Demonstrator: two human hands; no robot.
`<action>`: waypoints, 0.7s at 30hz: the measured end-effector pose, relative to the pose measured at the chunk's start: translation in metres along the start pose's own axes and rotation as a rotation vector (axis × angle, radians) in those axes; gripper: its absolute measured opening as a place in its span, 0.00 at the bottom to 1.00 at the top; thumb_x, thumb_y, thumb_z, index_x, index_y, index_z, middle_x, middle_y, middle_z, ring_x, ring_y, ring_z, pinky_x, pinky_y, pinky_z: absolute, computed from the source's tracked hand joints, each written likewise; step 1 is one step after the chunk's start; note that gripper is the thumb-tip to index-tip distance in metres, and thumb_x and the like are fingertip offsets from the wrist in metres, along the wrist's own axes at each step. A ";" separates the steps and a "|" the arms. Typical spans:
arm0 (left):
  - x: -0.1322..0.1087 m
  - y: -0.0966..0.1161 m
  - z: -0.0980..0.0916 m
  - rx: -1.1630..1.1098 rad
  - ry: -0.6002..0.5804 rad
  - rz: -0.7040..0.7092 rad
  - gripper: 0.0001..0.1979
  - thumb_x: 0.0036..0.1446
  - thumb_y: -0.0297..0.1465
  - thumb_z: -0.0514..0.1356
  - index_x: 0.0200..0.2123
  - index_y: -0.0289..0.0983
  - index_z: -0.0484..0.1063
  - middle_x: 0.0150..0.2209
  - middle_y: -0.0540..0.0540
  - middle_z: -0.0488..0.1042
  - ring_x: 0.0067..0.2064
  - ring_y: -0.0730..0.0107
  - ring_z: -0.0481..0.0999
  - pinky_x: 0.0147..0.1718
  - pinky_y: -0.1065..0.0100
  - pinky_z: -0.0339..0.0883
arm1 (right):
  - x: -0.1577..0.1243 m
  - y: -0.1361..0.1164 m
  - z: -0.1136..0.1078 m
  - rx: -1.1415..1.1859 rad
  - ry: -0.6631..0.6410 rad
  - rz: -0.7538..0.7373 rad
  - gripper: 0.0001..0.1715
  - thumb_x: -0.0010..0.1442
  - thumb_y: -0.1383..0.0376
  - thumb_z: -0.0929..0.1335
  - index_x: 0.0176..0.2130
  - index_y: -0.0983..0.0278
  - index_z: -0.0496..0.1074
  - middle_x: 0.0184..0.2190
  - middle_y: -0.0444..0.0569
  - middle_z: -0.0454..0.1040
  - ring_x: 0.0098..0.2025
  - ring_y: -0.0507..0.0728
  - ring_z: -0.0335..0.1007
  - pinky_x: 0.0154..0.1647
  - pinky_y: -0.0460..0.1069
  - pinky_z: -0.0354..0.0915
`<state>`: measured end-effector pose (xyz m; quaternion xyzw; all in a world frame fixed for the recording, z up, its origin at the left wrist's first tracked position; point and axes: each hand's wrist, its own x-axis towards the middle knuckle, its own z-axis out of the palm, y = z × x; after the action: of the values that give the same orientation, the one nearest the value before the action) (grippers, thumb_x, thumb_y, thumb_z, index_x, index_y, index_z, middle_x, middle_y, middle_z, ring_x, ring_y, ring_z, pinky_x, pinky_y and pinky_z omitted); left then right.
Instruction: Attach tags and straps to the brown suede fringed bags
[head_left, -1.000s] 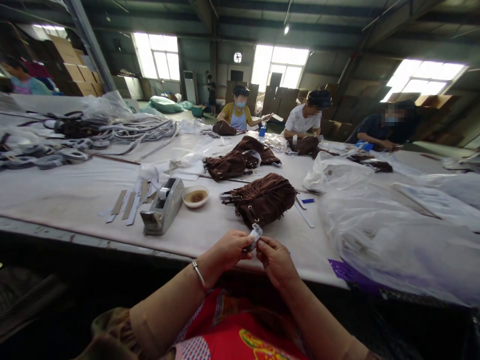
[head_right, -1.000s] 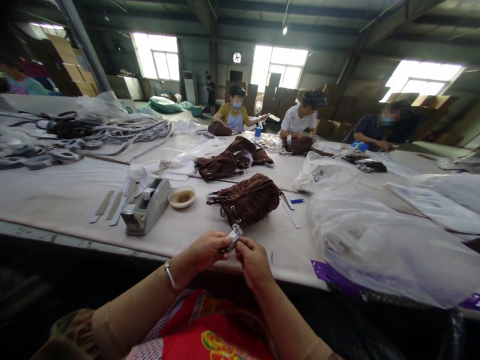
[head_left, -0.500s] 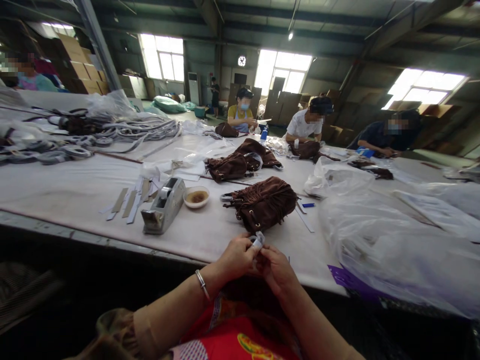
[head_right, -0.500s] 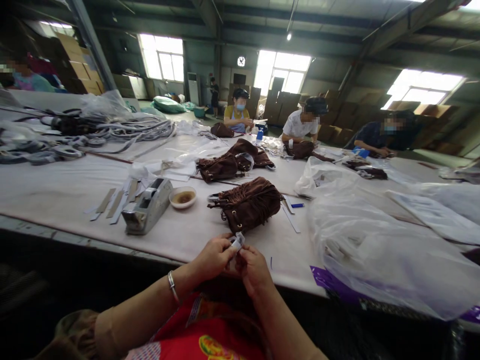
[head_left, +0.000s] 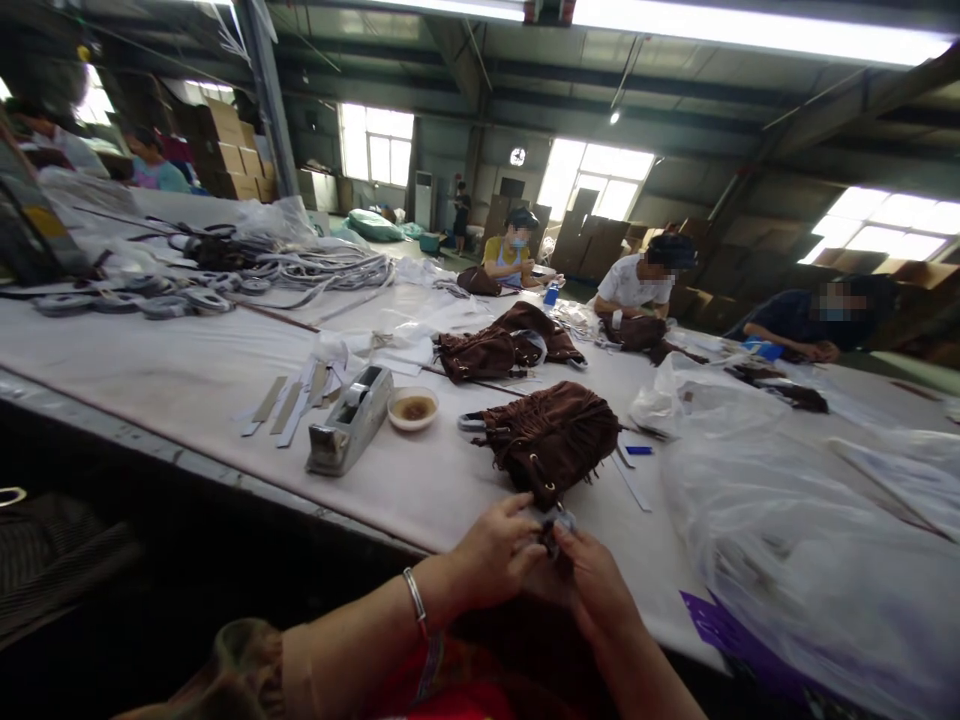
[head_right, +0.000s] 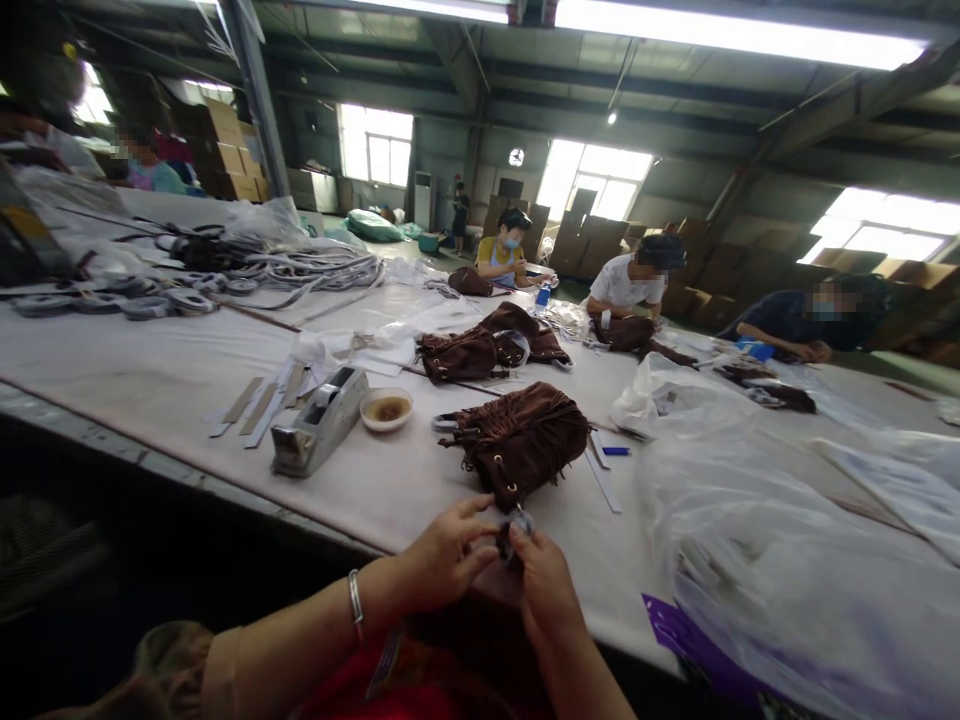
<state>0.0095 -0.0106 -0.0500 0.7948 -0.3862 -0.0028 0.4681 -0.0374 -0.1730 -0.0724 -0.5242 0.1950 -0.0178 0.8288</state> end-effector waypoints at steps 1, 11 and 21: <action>0.001 -0.008 -0.007 0.013 0.040 -0.007 0.11 0.59 0.31 0.59 0.42 0.34 0.78 0.58 0.34 0.68 0.59 0.55 0.68 0.59 0.57 0.65 | 0.006 -0.003 -0.013 -0.056 0.030 -0.040 0.25 0.46 0.53 0.77 0.38 0.68 0.77 0.33 0.49 0.79 0.35 0.57 0.73 0.38 0.50 0.69; 0.039 -0.068 -0.040 0.268 0.286 0.004 0.11 0.57 0.23 0.58 0.43 0.32 0.74 0.46 0.36 0.73 0.49 0.58 0.73 0.53 0.54 0.69 | 0.034 -0.047 -0.095 -1.171 0.723 -0.650 0.36 0.54 0.47 0.63 0.48 0.73 0.72 0.54 0.72 0.68 0.58 0.75 0.60 0.57 0.67 0.57; 0.064 -0.032 0.015 0.109 0.221 0.185 0.12 0.57 0.23 0.55 0.44 0.35 0.73 0.43 0.39 0.74 0.46 0.61 0.74 0.48 0.58 0.72 | 0.051 -0.034 -0.010 -0.398 0.341 -0.084 0.29 0.53 0.44 0.68 0.42 0.64 0.72 0.36 0.51 0.77 0.30 0.57 0.76 0.22 0.47 0.64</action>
<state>0.0689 -0.0532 -0.0599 0.7755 -0.4036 0.1490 0.4620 0.0127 -0.2085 -0.0621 -0.6738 0.3093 -0.1016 0.6633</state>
